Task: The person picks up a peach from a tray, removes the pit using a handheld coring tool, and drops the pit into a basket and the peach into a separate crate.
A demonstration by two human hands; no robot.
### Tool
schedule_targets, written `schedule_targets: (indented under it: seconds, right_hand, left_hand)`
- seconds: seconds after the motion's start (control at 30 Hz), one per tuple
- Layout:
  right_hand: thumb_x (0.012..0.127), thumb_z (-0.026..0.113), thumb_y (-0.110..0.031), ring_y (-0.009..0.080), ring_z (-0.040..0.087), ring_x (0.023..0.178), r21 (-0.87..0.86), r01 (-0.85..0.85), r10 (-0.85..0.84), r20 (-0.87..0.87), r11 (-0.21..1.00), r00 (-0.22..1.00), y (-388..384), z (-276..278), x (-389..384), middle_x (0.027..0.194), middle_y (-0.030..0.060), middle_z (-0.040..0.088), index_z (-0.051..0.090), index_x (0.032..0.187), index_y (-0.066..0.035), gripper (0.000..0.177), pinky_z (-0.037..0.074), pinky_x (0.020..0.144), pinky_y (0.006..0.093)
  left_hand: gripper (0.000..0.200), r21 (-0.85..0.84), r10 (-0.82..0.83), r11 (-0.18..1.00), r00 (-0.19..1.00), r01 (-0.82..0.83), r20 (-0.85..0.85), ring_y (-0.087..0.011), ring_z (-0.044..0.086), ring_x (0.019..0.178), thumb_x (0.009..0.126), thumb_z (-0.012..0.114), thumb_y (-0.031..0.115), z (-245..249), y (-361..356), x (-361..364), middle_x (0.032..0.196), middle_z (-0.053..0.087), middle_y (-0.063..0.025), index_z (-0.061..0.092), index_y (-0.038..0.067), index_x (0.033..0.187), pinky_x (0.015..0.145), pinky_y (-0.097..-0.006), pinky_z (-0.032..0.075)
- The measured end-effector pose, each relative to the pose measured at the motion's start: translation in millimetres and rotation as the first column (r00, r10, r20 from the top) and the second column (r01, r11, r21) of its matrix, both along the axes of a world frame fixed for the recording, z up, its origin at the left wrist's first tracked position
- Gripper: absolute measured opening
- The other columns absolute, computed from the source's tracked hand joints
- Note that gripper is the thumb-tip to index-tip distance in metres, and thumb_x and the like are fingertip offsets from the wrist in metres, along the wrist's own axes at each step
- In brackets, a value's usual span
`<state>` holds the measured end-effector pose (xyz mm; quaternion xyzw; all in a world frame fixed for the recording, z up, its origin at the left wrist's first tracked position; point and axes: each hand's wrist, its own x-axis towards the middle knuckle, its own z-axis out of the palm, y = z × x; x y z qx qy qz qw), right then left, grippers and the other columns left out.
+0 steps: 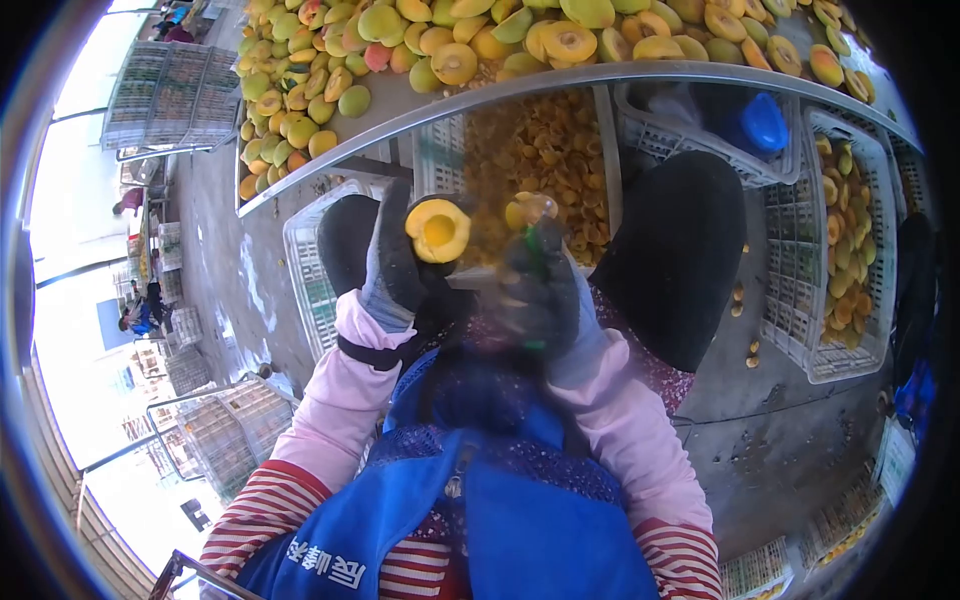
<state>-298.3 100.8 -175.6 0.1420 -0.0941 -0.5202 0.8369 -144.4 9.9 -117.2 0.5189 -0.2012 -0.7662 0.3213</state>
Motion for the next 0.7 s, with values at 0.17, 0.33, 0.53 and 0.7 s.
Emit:
schedule_targets:
  seconds: [0.17, 0.33, 0.53, 0.7]
  right_hand:
    - [0.094, 0.047, -0.045, 0.0078, 0.036, 0.043, 0.348, -0.112, 0.239, -0.347, 0.931, 0.907, 1.9, 29.1, 9.2, 0.061, -0.0031, 0.041, 0.054, 0.105, -0.007, 0.040, 0.032, 0.036, 0.0218]
    - [0.092, 0.053, -0.040, 0.0089, 0.042, 0.051, 0.301, -0.098, 0.204, -0.345, 0.949, 0.916, 4.6, 19.0, 12.6, 0.066, -0.0022, 0.045, 0.053, 0.111, -0.006, 0.039, 0.037, 0.044, 0.0234]
    - [0.093, 0.052, -0.039, 0.0070, 0.040, 0.049, 0.423, -0.075, 0.309, -0.519, 0.903, 0.797, -7.2, 19.4, 28.8, 0.065, -0.0024, 0.045, 0.053, 0.109, -0.006, 0.037, 0.036, 0.042, 0.0220]
    - [0.095, 0.046, -0.039, 0.0040, 0.035, 0.044, 0.282, -0.142, 0.285, -0.572, 0.949, 0.769, -18.0, 27.8, 16.8, 0.064, -0.0033, 0.045, 0.052, 0.107, -0.005, 0.037, 0.030, 0.036, 0.0183]
  left_hand:
    - [0.027, -0.859, 0.478, 0.439, 0.741, 0.263, 0.472, -0.0203, 0.061, 0.084, 0.093, 0.050, 0.021, 25.0, 2.1, 61.7, 0.097, 0.063, -0.0103, 0.060, -0.002, 0.105, 0.074, -0.0279, 0.049]
    - [0.024, -0.198, 0.342, 0.772, -0.132, 0.604, 0.930, -0.0261, 0.060, 0.097, 0.085, 0.061, 0.019, 16.0, -37.9, 197.2, 0.102, 0.064, -0.0147, 0.065, 0.004, 0.104, 0.080, -0.0334, 0.048]
    - [0.033, -0.326, 0.241, 0.701, 0.220, 0.634, 0.945, -0.0249, 0.060, 0.104, 0.083, 0.062, 0.031, 42.2, -134.4, 98.6, 0.105, 0.064, -0.0123, 0.064, 0.009, 0.108, 0.085, -0.0383, 0.046]
    - [0.053, 0.143, 0.289, 0.545, -0.346, 0.826, 0.893, -0.0342, 0.060, 0.101, 0.076, 0.064, 0.048, -45.9, -250.7, 82.1, 0.111, 0.062, -0.0156, 0.058, 0.014, 0.116, 0.085, -0.0401, 0.047]
